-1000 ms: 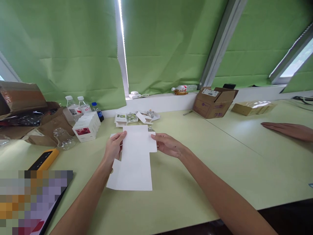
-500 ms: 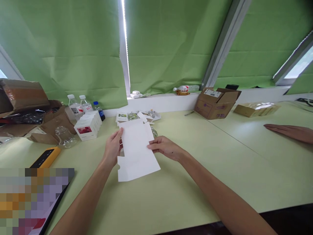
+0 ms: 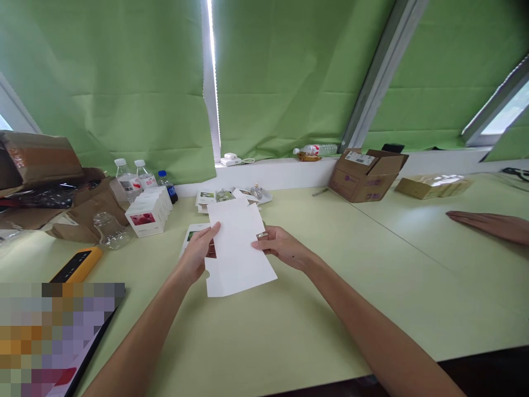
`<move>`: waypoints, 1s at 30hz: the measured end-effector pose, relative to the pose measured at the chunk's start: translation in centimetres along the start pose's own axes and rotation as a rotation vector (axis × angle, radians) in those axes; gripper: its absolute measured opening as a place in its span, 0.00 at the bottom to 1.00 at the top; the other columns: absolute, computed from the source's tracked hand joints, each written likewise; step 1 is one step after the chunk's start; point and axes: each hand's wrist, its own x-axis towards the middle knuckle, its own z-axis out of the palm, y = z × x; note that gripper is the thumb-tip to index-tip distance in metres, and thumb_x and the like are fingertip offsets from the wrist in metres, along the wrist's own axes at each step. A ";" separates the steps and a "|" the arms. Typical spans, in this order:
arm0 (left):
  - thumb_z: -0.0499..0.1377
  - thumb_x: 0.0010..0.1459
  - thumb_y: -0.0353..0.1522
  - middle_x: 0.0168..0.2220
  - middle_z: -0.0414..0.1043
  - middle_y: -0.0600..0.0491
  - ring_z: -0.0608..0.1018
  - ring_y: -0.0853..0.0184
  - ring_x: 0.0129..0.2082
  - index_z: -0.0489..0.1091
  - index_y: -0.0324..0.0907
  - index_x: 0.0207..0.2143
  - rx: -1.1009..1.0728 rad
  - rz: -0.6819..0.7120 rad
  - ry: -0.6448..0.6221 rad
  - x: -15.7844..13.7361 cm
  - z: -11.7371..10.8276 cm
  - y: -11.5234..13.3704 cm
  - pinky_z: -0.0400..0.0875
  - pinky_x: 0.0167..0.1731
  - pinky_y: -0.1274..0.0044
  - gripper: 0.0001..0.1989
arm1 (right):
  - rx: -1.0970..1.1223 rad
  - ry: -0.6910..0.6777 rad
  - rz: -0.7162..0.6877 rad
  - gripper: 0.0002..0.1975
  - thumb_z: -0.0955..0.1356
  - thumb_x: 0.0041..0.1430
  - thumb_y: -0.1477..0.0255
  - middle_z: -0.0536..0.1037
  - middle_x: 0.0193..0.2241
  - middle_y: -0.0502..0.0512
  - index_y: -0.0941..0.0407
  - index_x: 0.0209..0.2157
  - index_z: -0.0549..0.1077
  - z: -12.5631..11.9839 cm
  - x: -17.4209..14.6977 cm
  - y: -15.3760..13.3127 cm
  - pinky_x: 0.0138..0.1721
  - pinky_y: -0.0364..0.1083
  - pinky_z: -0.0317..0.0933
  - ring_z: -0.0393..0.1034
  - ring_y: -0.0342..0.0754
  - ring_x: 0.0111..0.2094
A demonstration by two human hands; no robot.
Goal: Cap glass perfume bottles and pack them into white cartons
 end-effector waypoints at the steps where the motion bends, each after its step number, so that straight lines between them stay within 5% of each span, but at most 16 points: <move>1: 0.60 0.50 0.50 0.30 0.77 0.49 0.75 0.67 0.22 0.72 0.41 0.36 -0.018 -0.006 -0.025 0.0 0.0 0.0 0.66 0.22 0.77 0.22 | 0.004 0.026 -0.010 0.21 0.74 0.46 0.68 0.80 0.38 0.57 0.56 0.45 0.75 0.0 0.1 0.1 0.44 0.52 0.66 0.74 0.53 0.41; 10: 0.66 0.46 0.33 0.41 0.74 0.51 0.78 0.65 0.33 0.67 0.48 0.51 -0.044 0.009 -0.165 0.0 -0.1 -0.2 0.69 0.28 0.78 0.28 | 0.074 0.274 -0.061 0.17 0.74 0.47 0.70 0.79 0.39 0.59 0.57 0.42 0.75 -1.3 1.1 1.2 0.44 0.52 0.68 0.74 0.53 0.40; 19: 0.67 0.44 0.31 0.33 0.72 0.55 0.74 0.73 0.26 0.71 0.43 0.35 -0.088 -0.014 -0.076 0.7 -0.2 -0.6 0.63 0.21 0.84 0.13 | 0.117 0.144 -0.058 0.09 0.75 0.43 0.70 0.78 0.30 0.55 0.58 0.26 0.74 -1.2 1.0 1.3 0.40 0.49 0.67 0.73 0.50 0.34; 24: 0.66 0.47 0.34 0.39 0.74 0.53 0.76 0.70 0.31 0.70 0.46 0.44 -0.084 0.005 -0.080 0.7 0.0 -0.7 0.67 0.24 0.83 0.19 | 0.078 0.160 -0.047 0.12 0.74 0.44 0.67 0.79 0.33 0.58 0.58 0.31 0.76 -1.1 1.0 1.2 0.40 0.49 0.66 0.73 0.51 0.36; 30: 0.65 0.48 0.33 0.40 0.74 0.51 0.75 0.71 0.27 0.69 0.46 0.49 -0.078 0.000 -0.082 0.7 -0.2 -0.9 0.71 0.22 0.81 0.23 | 0.110 0.221 -0.205 0.18 0.73 0.47 0.64 0.78 0.39 0.55 0.54 0.41 0.75 -0.7 0.9 0.9 0.39 0.49 0.66 0.72 0.50 0.37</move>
